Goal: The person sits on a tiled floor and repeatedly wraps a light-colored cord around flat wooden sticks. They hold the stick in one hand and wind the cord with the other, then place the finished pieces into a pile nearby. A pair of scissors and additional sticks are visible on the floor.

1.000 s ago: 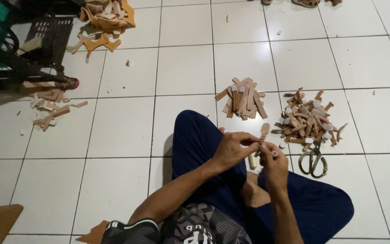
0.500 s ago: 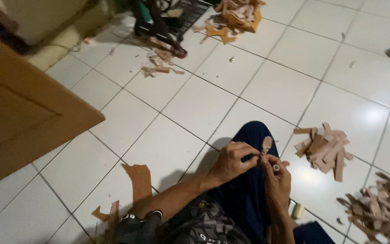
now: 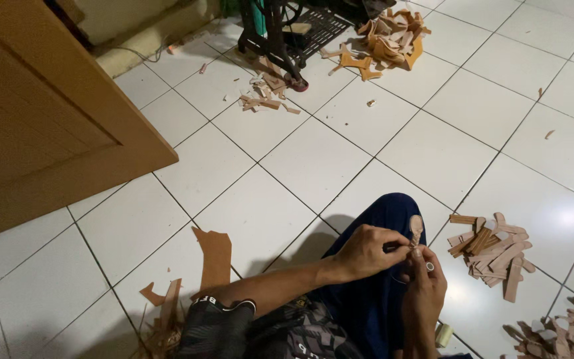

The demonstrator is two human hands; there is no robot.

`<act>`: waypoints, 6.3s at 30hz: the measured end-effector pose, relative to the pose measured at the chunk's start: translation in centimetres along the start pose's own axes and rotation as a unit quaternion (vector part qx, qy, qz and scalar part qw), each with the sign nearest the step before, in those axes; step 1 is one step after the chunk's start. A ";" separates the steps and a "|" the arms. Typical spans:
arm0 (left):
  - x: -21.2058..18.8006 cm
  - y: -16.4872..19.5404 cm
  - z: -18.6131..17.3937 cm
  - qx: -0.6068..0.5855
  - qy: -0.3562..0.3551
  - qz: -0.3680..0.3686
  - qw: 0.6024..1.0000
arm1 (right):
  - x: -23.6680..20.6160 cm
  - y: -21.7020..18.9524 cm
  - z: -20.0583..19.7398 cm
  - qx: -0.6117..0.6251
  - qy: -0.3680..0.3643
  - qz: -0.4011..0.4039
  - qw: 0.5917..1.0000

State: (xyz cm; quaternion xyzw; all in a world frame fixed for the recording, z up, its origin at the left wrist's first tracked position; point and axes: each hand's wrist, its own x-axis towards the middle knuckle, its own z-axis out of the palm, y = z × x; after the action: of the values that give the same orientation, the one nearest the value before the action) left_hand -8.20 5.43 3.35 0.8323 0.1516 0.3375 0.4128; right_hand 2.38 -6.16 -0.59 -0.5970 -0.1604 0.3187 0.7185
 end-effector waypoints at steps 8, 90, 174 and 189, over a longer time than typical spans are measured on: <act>0.6 -0.3 0.7 -0.151 -0.069 -0.118 0.979 | -0.5 -1.4 -0.7 -0.010 0.052 -0.025 0.998; 1.4 -3.7 13.4 -0.396 -0.262 -0.186 0.860 | -3.4 0.8 -10.4 -0.251 0.218 -0.171 0.928; 2.1 0.1 4.6 -0.221 -0.233 -0.177 0.930 | -4.3 -1.8 -4.3 -0.102 0.145 -0.019 0.984; 1.1 0.4 2.7 -0.203 -0.307 -0.158 0.917 | -4.3 -1.8 -3.8 -0.020 0.145 -0.087 0.985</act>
State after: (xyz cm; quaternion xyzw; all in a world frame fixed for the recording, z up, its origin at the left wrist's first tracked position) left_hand -5.49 4.19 2.98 0.7587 0.0753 0.0198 0.6467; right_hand 1.97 -11.95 0.90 -0.6346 -0.1121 0.1620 0.7473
